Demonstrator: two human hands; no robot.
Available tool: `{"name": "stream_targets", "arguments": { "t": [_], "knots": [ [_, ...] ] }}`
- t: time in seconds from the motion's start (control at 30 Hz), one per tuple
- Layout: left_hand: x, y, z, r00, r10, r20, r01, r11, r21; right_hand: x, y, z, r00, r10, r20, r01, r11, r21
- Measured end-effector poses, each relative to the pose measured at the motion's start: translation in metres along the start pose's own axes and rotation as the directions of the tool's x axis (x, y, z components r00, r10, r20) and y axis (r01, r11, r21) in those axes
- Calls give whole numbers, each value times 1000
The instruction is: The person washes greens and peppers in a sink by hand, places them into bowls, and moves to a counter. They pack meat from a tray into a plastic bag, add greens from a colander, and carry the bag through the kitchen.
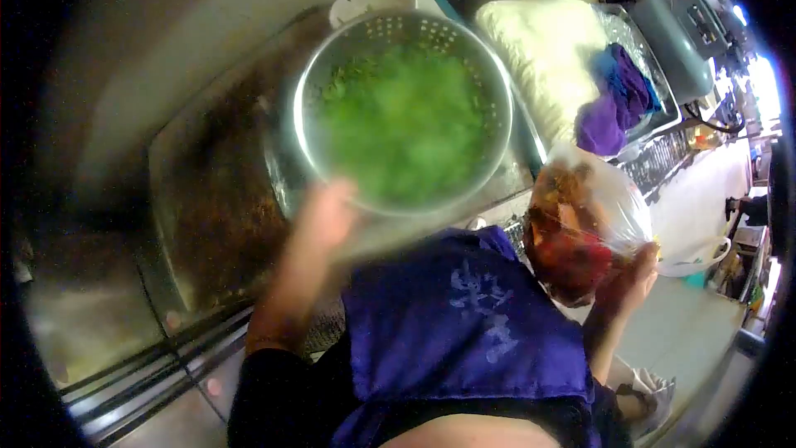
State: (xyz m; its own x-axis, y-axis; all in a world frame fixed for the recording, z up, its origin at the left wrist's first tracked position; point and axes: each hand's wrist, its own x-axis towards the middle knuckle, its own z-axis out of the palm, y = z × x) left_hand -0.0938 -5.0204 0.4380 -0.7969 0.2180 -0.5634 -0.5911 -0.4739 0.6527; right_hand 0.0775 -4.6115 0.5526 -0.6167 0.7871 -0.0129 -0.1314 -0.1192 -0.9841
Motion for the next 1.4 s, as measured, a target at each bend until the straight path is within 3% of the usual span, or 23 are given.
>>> {"name": "stream_targets", "arguments": {
  "t": [0.03, 0.07, 0.17, 0.2, 0.27, 0.33, 0.37, 0.4, 0.43, 0.5, 0.6, 0.7, 0.8, 0.83, 0.9, 0.97, 1.0, 1.03, 1.1, 1.2, 1.3, 1.33, 1.4],
  "knots": [
    [7, -6, -12, 998, 58, 38, -66, 956, 285, 4, 4, -8, 1000, -28, 2, 28, 999, -19],
    [9, -4, -14, 991, 103, 90, -136, 830, 542, 9, 9, -18, 998, -56, 7, 57, 998, -36],
    [1, -1, -7, 947, 308, 94, -279, 638, 718, 18, 15, -34, 999, -41, -5, 40, 992, -119],
    [-19, 8, 43, 875, 483, 23, -397, 691, 604, 20, 16, -39, 1000, -19, -11, 17, 988, -153],
    [-31, 19, 78, 645, 763, 36, -606, 483, 631, 27, 17, -45, 999, 4, -33, -8, 992, -127],
    [-22, 35, 90, 363, 866, 343, -628, -45, 777, 33, 19, -50, 1000, 20, -7, -21, 993, -112],
    [-25, 44, 110, 500, 687, 528, -509, -261, 820, 37, 17, -55, 999, 28, 39, -24, 993, -119],
    [-30, 53, 141, 642, 452, 619, -407, -483, 775, 41, 16, -56, 995, 36, 91, -24, 992, -126],
    [-26, 54, 163, 770, 194, 608, -339, -683, 647, 43, 15, -52, 996, 30, 84, -19, 991, -130],
    [13, 31, 174, 775, 95, 624, -365, -740, 565, 43, 12, -39, 998, 10, 65, -1, 991, -133],
    [52, 14, 186, 841, 120, 527, -226, -807, 545, 45, 21, -46, 994, -52, 92, 59, 996, -72],
    [81, 25, 180, 877, 100, 470, -255, -733, 631, 39, 15, -40, 999, 20, 29, -21, 1000, 10],
    [111, 46, 141, 787, 283, 548, -347, -531, 773, 40, 27, -62, 996, 13, 87, -10, 999, -33],
    [128, 58, 122, 839, 341, 424, -360, -236, 903, 39, 29, -64, 997, 20, 79, -17, 999, -36],
    [95, 97, 140, 868, 363, 339, -407, 127, 905, 35, 33, -67, 997, 35, 64, -32, 998, -50],
    [100, 133, 116, 881, 295, 371, -452, 287, 845, 35, 40, -77, 998, 32, 54, -25, 992, -126],
    [84, 149, 122, 888, 287, 358, -419, 187, 889, 35, 42, -80, 998, 32, 54, -23, 986, -165],
    [70, 159, 121, 913, 258, 317, -391, 323, 862, 35, 44, -82, 999, 24, 42, -15, 980, -201],
    [64, 179, 107, 930, 246, 273, -343, 314, 885, 35, 46, -82, 1000, 6, 26, 1, 962, -272],
    [53, 185, 104, 966, 49, 253, -203, 749, 630, 31, 40, -72, 999, 40, 1, -39, 981, -191],
    [47, 176, 120, 964, -104, 246, -28, 876, 481, 31, 37, -71, 999, 42, 17, -38, 982, -185],
    [63, 179, 112, 986, 13, 166, -116, 769, 629, 30, 36, -69, 999, 49, 15, -46, 984, -175],
    [52, 164, 132, 957, 190, 219, -288, 695, 659, 26, 32, -65, 998, 61, 12, -58, 986, -155]
  ]
}}
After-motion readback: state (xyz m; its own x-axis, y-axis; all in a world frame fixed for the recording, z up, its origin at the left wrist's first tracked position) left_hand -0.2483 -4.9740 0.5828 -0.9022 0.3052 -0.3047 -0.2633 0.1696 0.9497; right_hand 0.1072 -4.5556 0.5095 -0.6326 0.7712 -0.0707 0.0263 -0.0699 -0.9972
